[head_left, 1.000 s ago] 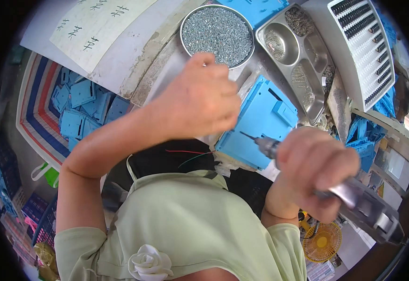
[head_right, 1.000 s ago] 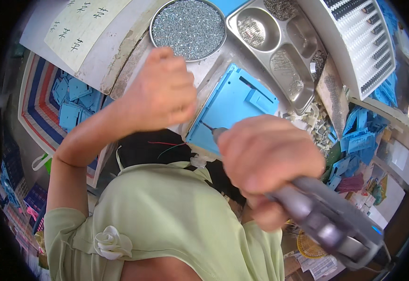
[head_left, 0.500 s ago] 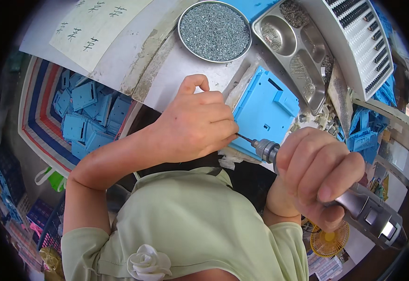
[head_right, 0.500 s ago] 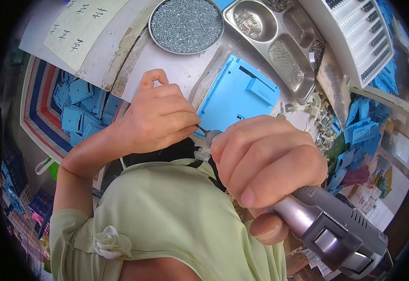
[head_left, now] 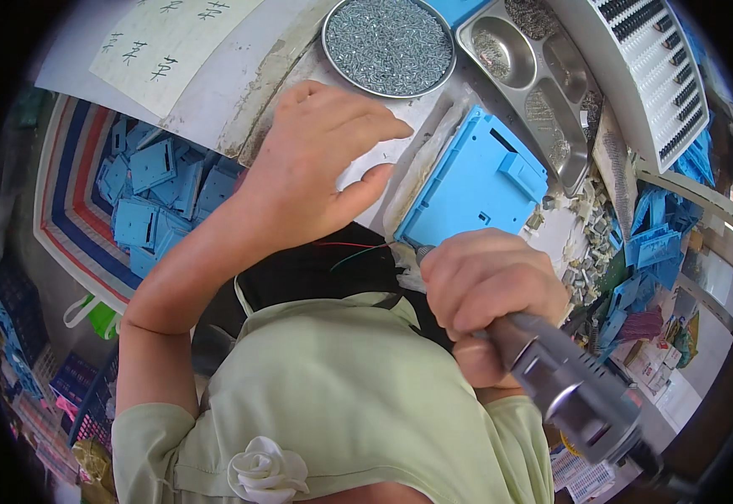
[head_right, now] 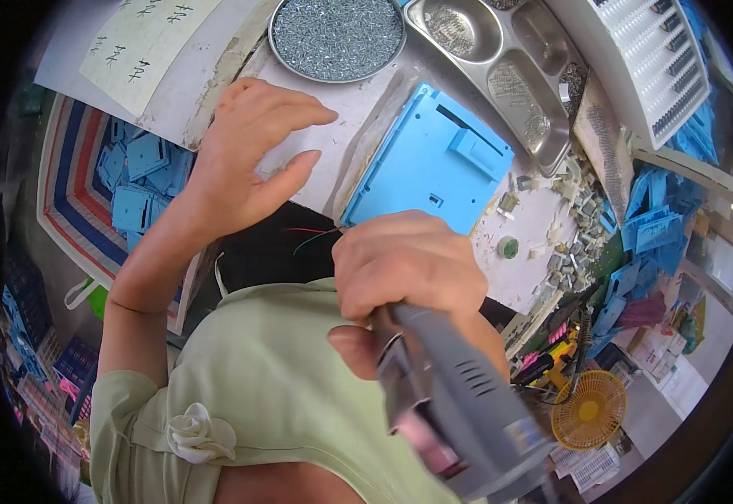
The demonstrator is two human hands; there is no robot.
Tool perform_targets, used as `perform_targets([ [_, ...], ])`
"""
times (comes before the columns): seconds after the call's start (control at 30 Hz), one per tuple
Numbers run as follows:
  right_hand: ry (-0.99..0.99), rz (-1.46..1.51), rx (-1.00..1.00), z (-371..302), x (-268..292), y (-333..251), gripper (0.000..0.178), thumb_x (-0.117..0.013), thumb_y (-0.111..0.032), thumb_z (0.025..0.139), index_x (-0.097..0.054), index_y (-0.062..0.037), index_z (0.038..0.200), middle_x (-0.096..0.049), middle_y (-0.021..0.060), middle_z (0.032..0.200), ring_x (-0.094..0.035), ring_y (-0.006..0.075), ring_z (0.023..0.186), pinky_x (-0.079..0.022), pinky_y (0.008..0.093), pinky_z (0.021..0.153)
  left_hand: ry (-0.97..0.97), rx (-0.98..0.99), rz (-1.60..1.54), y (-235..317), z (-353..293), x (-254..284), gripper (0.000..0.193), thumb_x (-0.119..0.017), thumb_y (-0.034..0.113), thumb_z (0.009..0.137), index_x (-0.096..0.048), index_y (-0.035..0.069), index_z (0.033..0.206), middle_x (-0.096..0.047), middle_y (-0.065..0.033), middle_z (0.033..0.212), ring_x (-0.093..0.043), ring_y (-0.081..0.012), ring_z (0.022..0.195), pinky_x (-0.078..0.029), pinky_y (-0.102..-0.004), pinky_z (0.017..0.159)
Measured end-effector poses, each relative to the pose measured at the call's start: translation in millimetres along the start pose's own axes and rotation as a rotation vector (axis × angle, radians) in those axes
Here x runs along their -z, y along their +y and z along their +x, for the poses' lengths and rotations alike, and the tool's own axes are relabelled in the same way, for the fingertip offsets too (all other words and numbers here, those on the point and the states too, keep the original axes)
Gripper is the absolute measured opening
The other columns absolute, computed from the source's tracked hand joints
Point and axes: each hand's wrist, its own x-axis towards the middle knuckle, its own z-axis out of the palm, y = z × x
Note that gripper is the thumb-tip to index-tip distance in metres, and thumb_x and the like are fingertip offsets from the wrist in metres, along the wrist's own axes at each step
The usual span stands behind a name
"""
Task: Soldering components and using an electric screwdriver to assemble a blue plastic electronic device casing.
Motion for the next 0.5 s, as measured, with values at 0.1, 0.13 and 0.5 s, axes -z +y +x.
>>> perform_targets([
  [0.1, -0.039, -0.043, 0.022, -1, -1, 2, 0.029, -0.078, -0.025, 0.089, -0.057, -0.0054, 0.084, -0.056, 0.0040, 0.059, -0.054, 0.0209, 0.048, -0.048, 0.0364, 0.052, 0.034, -0.014, -0.002, 5, 5, -8, 0.032, -0.072, 0.002, 0.079, -0.071, 0.005, 0.111, -0.070, -0.0102, 0.107, -0.064, -0.0303, 0.101, -0.044, -0.0422, 0.093],
  [0.13, -0.055, -0.056, 0.025, 0, 1, 2, 0.029, -0.078, -0.026, 0.089, -0.058, -0.0058, 0.085, -0.056, 0.0040, 0.059, -0.054, 0.0210, 0.048, -0.049, 0.0363, 0.052, 0.048, -0.030, 0.006, 7, 10, -12, 0.031, -0.071, 0.002, 0.079, -0.071, 0.005, 0.110, -0.070, -0.0097, 0.105, -0.064, -0.0300, 0.100, -0.045, -0.0420, 0.091],
  [0.5, 0.336, -0.036, 0.230, -56, 101, -50, 0.030, -0.072, -0.032, 0.095, -0.058, -0.0062, 0.100, -0.057, 0.0038, 0.068, -0.052, 0.0175, 0.055, -0.042, 0.0336, 0.053, -0.230, -0.339, -0.120, 44, 53, -95, 0.027, -0.078, 0.008, 0.075, -0.073, 0.008, 0.102, -0.069, -0.0044, 0.109, -0.062, -0.0287, 0.101, -0.047, -0.0418, 0.090],
])
